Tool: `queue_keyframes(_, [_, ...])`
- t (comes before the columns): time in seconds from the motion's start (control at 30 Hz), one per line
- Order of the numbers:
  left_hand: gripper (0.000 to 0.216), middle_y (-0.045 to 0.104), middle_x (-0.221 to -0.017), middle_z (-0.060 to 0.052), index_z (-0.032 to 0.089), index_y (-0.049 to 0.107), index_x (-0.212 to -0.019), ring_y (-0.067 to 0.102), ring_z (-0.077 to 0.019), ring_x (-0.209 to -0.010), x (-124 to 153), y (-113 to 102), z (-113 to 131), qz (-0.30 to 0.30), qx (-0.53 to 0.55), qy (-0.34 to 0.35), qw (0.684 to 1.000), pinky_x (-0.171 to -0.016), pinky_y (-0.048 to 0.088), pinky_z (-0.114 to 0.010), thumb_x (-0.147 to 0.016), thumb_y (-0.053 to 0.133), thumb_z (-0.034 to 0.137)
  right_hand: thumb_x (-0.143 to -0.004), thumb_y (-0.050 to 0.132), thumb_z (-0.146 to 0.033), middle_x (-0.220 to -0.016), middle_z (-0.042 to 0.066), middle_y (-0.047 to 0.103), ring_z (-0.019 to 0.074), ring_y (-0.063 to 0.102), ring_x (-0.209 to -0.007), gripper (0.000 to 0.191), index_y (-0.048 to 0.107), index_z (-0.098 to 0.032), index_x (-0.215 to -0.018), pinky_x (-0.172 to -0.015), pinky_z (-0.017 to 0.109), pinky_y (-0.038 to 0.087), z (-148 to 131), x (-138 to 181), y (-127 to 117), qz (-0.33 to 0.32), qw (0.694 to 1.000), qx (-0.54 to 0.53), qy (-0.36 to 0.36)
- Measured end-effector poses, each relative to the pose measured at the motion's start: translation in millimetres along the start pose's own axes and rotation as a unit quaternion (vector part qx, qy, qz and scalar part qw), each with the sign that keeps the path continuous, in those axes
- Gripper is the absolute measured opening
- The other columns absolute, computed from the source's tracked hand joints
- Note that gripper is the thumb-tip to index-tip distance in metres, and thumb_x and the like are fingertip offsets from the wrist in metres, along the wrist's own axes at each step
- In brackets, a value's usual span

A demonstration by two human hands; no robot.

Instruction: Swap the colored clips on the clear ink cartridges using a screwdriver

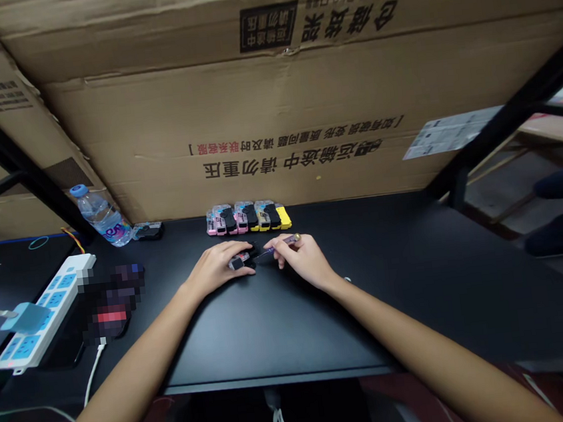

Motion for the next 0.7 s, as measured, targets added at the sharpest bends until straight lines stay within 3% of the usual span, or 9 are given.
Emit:
queue_keyframes(0.1, [0.057,0.079,-0.127,-0.008,0.025,0.071,-0.134,0.077,-0.0256,-0.112,0,-2,-4,0.003,0.035,-0.006,0.999,-0.100,0.060,-0.036,-0.085,0.087,0.049,-0.092,0.066,-0.046,-0.066,0.002,0.067,0.0144,0.060,-0.051,0.034,0.079,-0.015,-0.083,-0.056,0.028,0.052,-4,1,-1,-0.001,1.000,0.020,-0.008])
queue_keyframes(0.17, [0.048,0.080,-0.124,-0.008,0.024,0.073,-0.130,0.078,-0.0244,-0.110,0,-3,-7,0.012,0.055,-0.017,0.998,-0.099,0.060,-0.034,-0.089,0.085,0.046,-0.092,0.064,-0.045,-0.069,0.003,0.069,0.0139,0.059,-0.051,0.034,0.079,-0.015,-0.085,-0.056,0.028,0.052,-7,2,3,-0.012,0.999,0.026,-0.016])
queue_keyframes(0.37, [0.028,0.081,-0.117,-0.005,0.022,0.073,-0.118,0.077,-0.0219,-0.106,-1,-15,-15,0.099,0.119,-0.091,0.984,-0.097,0.059,-0.033,-0.093,0.075,0.035,-0.094,0.061,-0.038,-0.081,0.006,0.076,0.0146,0.064,-0.057,0.031,0.081,-0.014,-0.092,-0.058,0.028,0.053,0,2,11,-0.049,0.997,0.047,-0.023])
queue_keyframes(0.53, [0.027,0.080,-0.104,-0.003,0.022,0.072,-0.108,0.075,-0.0194,-0.094,1,-22,-18,0.144,0.146,-0.139,0.969,-0.093,0.059,-0.033,-0.087,0.080,0.036,-0.088,0.062,-0.030,-0.070,0.005,0.074,0.0157,0.062,-0.053,0.025,0.082,-0.014,-0.083,-0.053,0.027,0.050,14,-7,-19,0.020,0.994,0.105,-0.005])
queue_keyframes(0.7, [0.028,0.079,-0.100,-0.002,0.022,0.072,-0.108,0.073,-0.0181,-0.087,2,-21,-21,0.152,0.139,-0.148,0.967,-0.088,0.058,-0.033,-0.086,0.080,0.037,-0.089,0.061,-0.031,-0.060,0.002,0.065,0.0145,0.056,-0.049,0.026,0.080,-0.015,-0.080,-0.048,0.027,0.044,-3,-7,-50,0.120,0.991,0.053,-0.031])
Point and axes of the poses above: each hand's wrist, its own x-axis away from the middle knuckle, its own y-axis out of the palm, z = x × y, the point moved 7 cm from there along -x, towards the middle knuckle
